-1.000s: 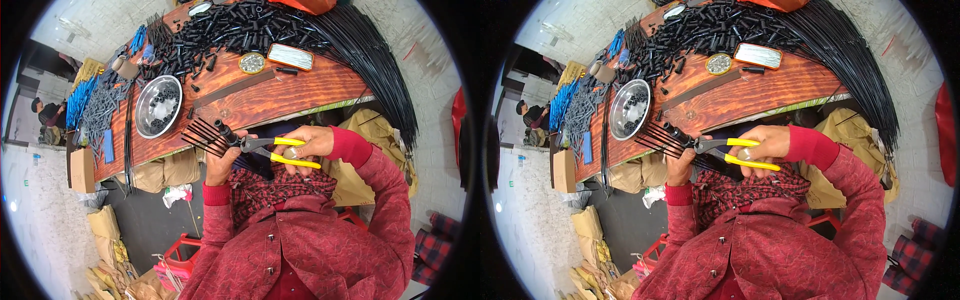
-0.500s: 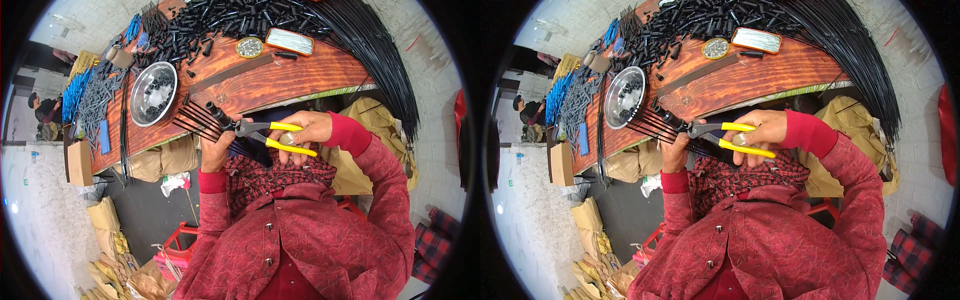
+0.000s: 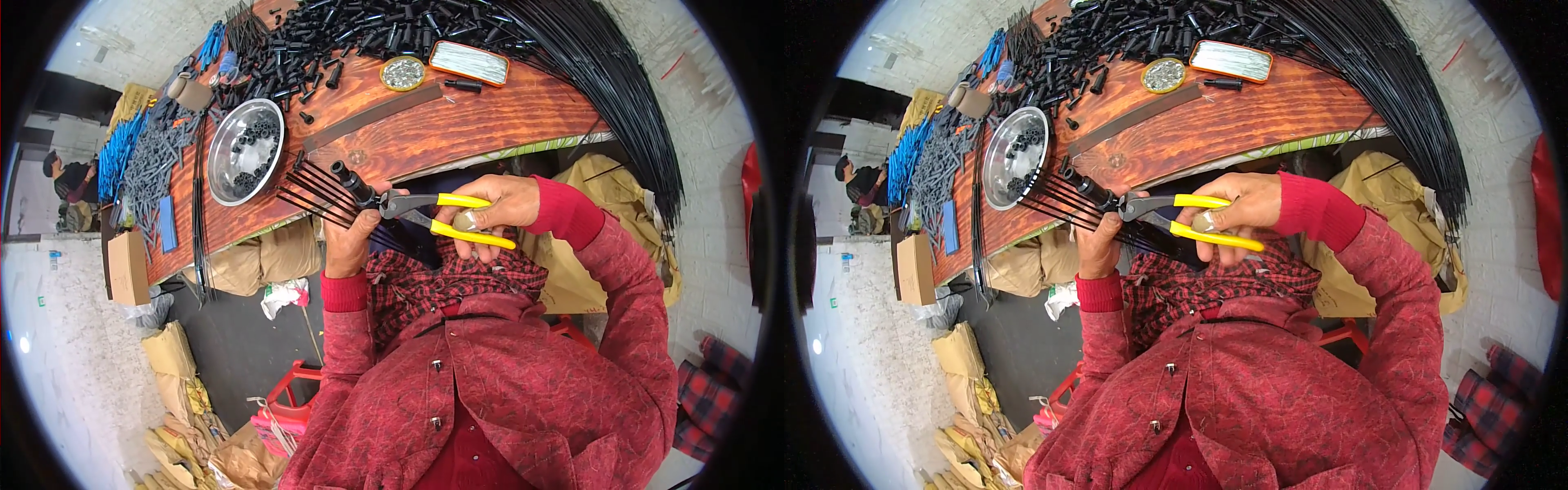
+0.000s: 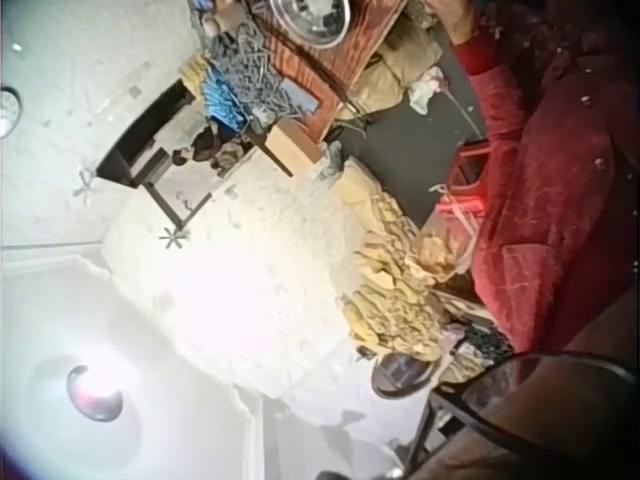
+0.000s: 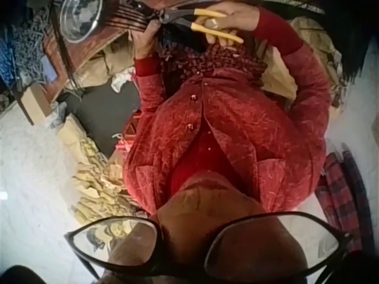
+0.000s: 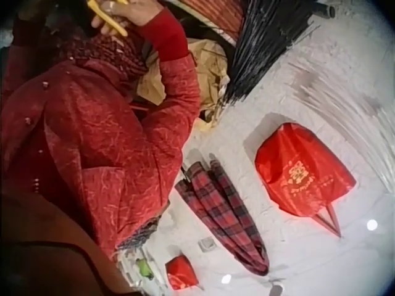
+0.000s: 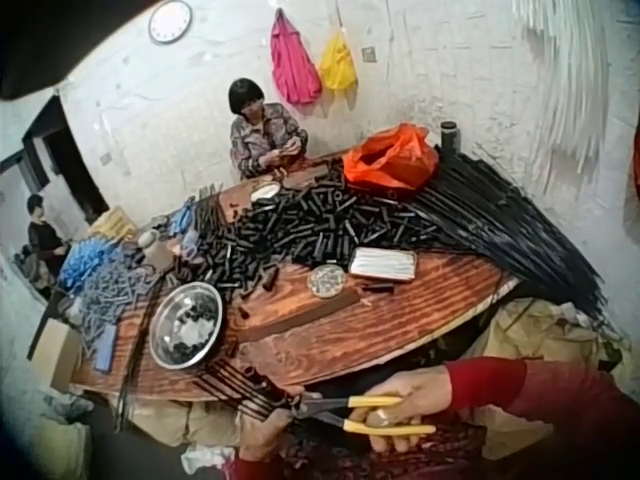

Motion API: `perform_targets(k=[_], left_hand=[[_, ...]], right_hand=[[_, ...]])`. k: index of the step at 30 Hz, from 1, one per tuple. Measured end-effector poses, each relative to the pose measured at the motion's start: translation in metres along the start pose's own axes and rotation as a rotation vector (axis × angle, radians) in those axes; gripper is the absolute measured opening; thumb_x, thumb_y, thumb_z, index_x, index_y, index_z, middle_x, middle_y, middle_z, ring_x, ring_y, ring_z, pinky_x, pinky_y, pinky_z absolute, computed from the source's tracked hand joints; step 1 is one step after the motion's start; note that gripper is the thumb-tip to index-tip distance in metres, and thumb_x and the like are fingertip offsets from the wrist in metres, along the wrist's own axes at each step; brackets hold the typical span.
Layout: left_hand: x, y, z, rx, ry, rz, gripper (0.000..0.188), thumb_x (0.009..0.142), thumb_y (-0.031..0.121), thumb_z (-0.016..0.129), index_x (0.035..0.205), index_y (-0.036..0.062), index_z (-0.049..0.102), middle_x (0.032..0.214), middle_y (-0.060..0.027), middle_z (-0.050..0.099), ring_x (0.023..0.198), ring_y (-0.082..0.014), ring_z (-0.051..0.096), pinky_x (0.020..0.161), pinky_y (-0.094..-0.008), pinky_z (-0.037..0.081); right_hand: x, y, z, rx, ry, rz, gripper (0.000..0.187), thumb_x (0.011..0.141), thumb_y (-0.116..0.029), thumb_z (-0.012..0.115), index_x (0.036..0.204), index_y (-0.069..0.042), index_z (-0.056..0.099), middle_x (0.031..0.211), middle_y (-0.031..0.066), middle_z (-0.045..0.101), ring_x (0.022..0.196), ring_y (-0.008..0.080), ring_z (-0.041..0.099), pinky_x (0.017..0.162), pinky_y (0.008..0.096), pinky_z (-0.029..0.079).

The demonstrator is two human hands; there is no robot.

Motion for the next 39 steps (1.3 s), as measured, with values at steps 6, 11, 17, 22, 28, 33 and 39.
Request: perform_targets(k=[6, 11, 17, 22, 28, 33, 39], left_hand=[[-0.001, -0.005, -0.007, -0.016, 0.021, 0.012, 0.048, 0.083, 0.027, 0.075, 0.112, -0.0076, 0.055, 0.102, -0.0221, 0.067, 0.098, -0.0331, 0.067, 0.089, -0.0424, 0.052], [-0.004, -0.006, -0.012, -0.043, 0.040, 0.018, 0.048, 0.084, 0.026, 0.074, 0.114, -0.0062, 0.054, 0.103, -0.0224, 0.067, 0.098, -0.0329, 0.066, 0.091, -0.0426, 0.051], [-0.006, -0.007, -0.017, -0.037, 0.034, 0.003, 0.050, 0.084, 0.025, 0.074, 0.117, -0.0053, 0.053, 0.104, -0.0236, 0.067, 0.099, -0.0305, 0.066, 0.092, -0.0409, 0.050], [-0.008, -0.005, -0.013, -0.053, 0.032, -0.001, 0.049, 0.084, 0.025, 0.074, 0.117, -0.0053, 0.054, 0.106, -0.0238, 0.067, 0.099, -0.0294, 0.066, 0.091, -0.0395, 0.051], [-0.008, -0.001, -0.010, -0.045, 0.025, 0.002, 0.048, 0.084, 0.026, 0.074, 0.116, -0.0062, 0.056, 0.106, -0.0232, 0.067, 0.101, -0.0298, 0.066, 0.092, -0.0396, 0.051], [-0.005, 0.001, -0.008, -0.030, 0.001, 0.014, 0.045, 0.085, 0.025, 0.073, 0.114, -0.0070, 0.059, 0.105, -0.0217, 0.067, 0.103, -0.0301, 0.065, 0.094, -0.0404, 0.049], [-0.003, -0.005, -0.012, -0.008, 0.021, 0.022, 0.052, 0.086, 0.025, 0.072, 0.121, -0.0084, 0.055, 0.100, -0.0167, 0.066, 0.087, -0.0240, 0.065, 0.081, -0.0356, 0.052]], right_hand=[[0.011, 0.012, 0.002, 0.033, 0.004, -0.063, 0.044, 0.097, -0.031, 0.054, 0.127, 0.001, 0.051, 0.088, 0.0107, 0.066, 0.064, 0.0152, 0.065, 0.054, 0.0255, 0.054], [0.021, 0.024, 0.002, 0.089, 0.003, -0.119, 0.043, 0.096, -0.032, 0.057, 0.124, 0.001, 0.052, 0.086, 0.0106, 0.065, 0.060, 0.0130, 0.062, 0.051, 0.0240, 0.051], [0.029, 0.033, 0.008, 0.142, 0.000, -0.158, 0.044, 0.096, -0.035, 0.059, 0.123, 0.000, 0.052, 0.083, 0.0085, 0.063, 0.056, 0.0103, 0.058, 0.049, 0.0222, 0.048], [0.025, 0.032, 0.017, 0.092, 0.045, -0.136, 0.038, 0.098, -0.035, 0.055, 0.116, -0.002, 0.053, 0.077, 0.0053, 0.059, 0.054, 0.0077, 0.055, 0.045, 0.0205, 0.045], [0.023, 0.032, 0.023, 0.010, 0.077, -0.108, 0.023, 0.100, -0.025, 0.047, 0.112, -0.006, 0.054, 0.068, 0.0014, 0.054, 0.046, 0.0067, 0.045, 0.041, 0.0219, 0.038], [0.019, 0.032, 0.019, 0.191, -0.055, 0.005, 0.035, 0.101, -0.037, 0.048, 0.107, -0.003, 0.052, 0.064, 0.0018, 0.050, 0.043, 0.0063, 0.044, 0.038, 0.0212, 0.037], [0.011, 0.027, 0.018, 0.148, 0.099, -0.137, 0.041, 0.100, -0.039, 0.049, 0.110, 0.000, 0.052, 0.064, 0.0034, 0.053, 0.044, 0.0079, 0.047, 0.041, 0.0225, 0.040]])
Point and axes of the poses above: each hand's wrist, its own x-axis towards the middle knuckle, its own z-axis out of the palm, y = z × x, the point moved 1 cm from there along x, towards the middle knuckle
